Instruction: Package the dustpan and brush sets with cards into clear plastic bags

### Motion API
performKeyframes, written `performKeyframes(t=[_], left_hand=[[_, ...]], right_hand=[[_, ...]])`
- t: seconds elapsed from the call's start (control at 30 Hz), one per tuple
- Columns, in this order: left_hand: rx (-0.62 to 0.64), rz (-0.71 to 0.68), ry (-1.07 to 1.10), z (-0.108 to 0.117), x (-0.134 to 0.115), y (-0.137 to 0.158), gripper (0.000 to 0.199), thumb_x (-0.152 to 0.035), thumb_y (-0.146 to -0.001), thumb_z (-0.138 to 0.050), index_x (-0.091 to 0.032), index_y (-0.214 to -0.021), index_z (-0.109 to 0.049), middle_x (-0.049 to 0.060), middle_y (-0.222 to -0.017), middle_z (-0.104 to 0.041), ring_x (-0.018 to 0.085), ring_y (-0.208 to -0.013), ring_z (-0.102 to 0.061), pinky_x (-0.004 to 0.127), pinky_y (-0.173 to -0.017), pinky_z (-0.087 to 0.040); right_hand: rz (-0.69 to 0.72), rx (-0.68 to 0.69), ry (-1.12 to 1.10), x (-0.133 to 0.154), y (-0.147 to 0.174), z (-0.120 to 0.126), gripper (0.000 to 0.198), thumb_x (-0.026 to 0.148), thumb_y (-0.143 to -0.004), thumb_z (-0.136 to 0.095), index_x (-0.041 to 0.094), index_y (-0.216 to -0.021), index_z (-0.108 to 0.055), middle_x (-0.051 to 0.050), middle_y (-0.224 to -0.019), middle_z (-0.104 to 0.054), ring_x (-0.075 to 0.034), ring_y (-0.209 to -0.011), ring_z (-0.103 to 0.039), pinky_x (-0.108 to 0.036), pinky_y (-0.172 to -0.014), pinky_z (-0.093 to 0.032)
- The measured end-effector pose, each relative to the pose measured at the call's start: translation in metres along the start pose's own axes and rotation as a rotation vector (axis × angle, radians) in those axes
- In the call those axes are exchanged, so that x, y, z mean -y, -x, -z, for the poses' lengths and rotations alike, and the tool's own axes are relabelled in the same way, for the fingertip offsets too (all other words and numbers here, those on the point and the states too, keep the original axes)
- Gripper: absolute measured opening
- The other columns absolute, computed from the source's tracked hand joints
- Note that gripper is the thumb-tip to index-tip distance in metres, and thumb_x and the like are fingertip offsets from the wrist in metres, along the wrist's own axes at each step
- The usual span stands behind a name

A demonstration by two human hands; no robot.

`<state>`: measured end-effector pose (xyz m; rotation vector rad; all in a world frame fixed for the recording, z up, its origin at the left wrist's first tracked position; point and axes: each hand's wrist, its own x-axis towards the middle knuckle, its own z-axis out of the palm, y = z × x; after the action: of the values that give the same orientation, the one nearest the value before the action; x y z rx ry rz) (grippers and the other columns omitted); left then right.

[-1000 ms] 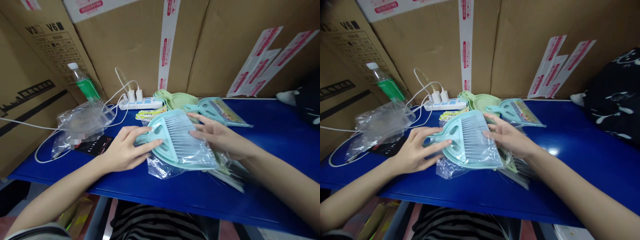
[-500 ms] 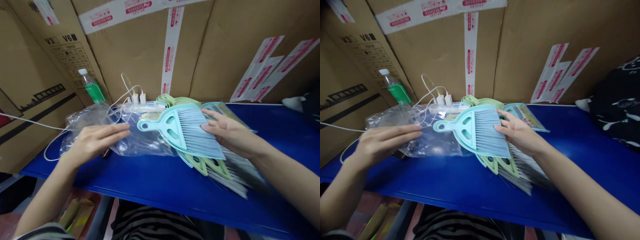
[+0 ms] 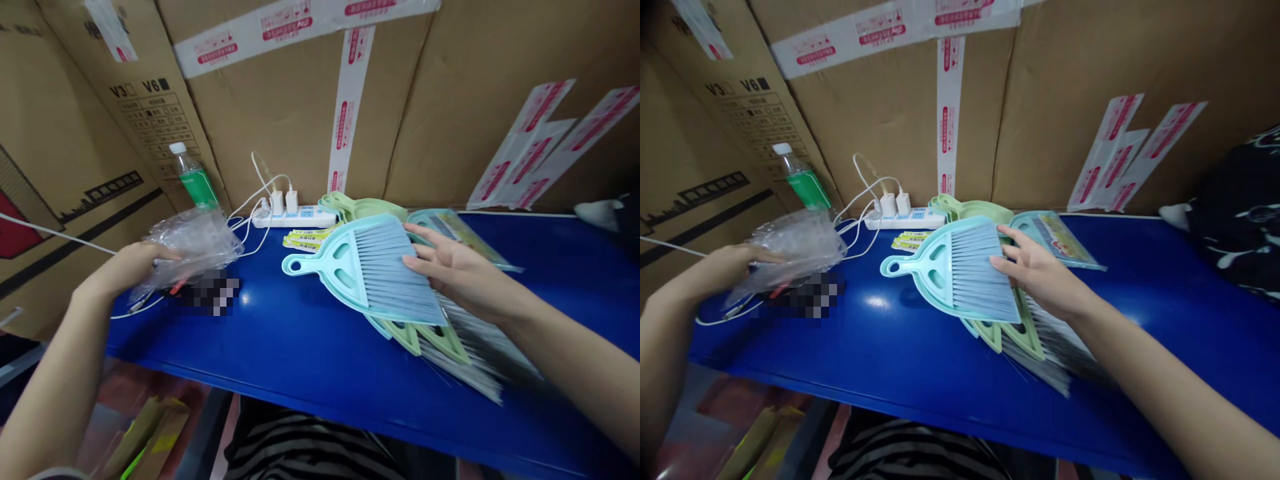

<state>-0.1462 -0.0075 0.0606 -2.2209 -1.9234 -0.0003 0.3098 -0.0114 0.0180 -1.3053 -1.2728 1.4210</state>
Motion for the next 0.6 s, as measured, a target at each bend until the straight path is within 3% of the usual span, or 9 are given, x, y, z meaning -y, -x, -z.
performKeyframes(t=[0.1, 0.17, 0.27, 0.33, 0.4, 0.6], left_hand=[[0.069, 0.104, -0.229, 0.013, -0.013, -0.005, 0.039, -0.012, -0.080, -0.038, -0.018, -0.092, -0.074, 0.007, -0.086, -0.072, 0.026, -0.086, -0.065, 0.036, -0.085, -0.051], [0.056, 0.070, -0.280, 0.020, -0.027, -0.012, 0.039, -0.016, -0.085, -0.035, -0.015, -0.098, -0.072, 0.010, -0.098, -0.071, 0.028, -0.100, -0.061, 0.039, -0.091, -0.048], [0.062, -0.031, -0.138, 0.018, -0.043, -0.029, 0.046, -0.024, -0.094, -0.026, -0.010, -0.123, -0.059, 0.014, -0.119, -0.065, 0.028, -0.114, -0.056, 0.044, -0.104, -0.040], [0.097, -0.028, -0.095, 0.008, -0.045, -0.041, 0.049, -0.030, -0.095, -0.028, -0.005, -0.130, -0.051, 0.019, -0.125, -0.062, 0.030, -0.113, -0.058, 0.047, -0.101, -0.042], [0.115, -0.046, -0.056, -0.004, -0.040, -0.050, 0.052, -0.035, -0.097, -0.028, -0.003, -0.132, -0.049, 0.022, -0.128, -0.059, 0.031, -0.110, -0.061, 0.048, -0.097, -0.044], [0.071, -0.174, 0.076, -0.026, -0.024, -0.052, 0.046, -0.039, -0.090, -0.046, -0.007, -0.121, -0.059, 0.014, -0.123, -0.066, 0.021, -0.105, -0.064, 0.034, -0.094, -0.048]], right_hand=[[0.021, 0.018, 0.031, -0.002, -0.001, 0.001, 0.097, 0.030, -0.061, -0.075, 0.029, -0.144, -0.026, -0.014, -0.140, -0.053, -0.030, -0.114, -0.061, -0.041, -0.092, -0.056], [0.033, 0.020, 0.043, -0.002, -0.002, 0.001, 0.095, 0.030, -0.063, -0.073, 0.030, -0.144, -0.026, -0.014, -0.141, -0.053, -0.030, -0.114, -0.062, -0.042, -0.089, -0.057], [0.000, -0.024, 0.024, 0.002, -0.002, -0.003, 0.098, 0.028, -0.061, -0.073, 0.028, -0.145, -0.024, -0.014, -0.140, -0.054, -0.029, -0.114, -0.062, -0.039, -0.086, -0.058], [-0.028, -0.059, 0.001, 0.005, -0.001, -0.004, 0.101, 0.025, -0.057, -0.075, 0.026, -0.144, -0.024, -0.014, -0.137, -0.057, -0.028, -0.114, -0.062, -0.034, -0.084, -0.058], [-0.036, -0.073, -0.013, 0.006, 0.000, -0.004, 0.101, 0.024, -0.055, -0.075, 0.025, -0.143, -0.025, -0.014, -0.135, -0.058, -0.027, -0.115, -0.061, -0.031, -0.085, -0.057], [0.007, -0.038, 0.044, 0.001, -0.001, 0.003, 0.100, 0.030, -0.058, -0.074, 0.027, -0.144, -0.023, -0.015, -0.137, -0.056, -0.029, -0.114, -0.062, -0.040, -0.093, -0.054]])
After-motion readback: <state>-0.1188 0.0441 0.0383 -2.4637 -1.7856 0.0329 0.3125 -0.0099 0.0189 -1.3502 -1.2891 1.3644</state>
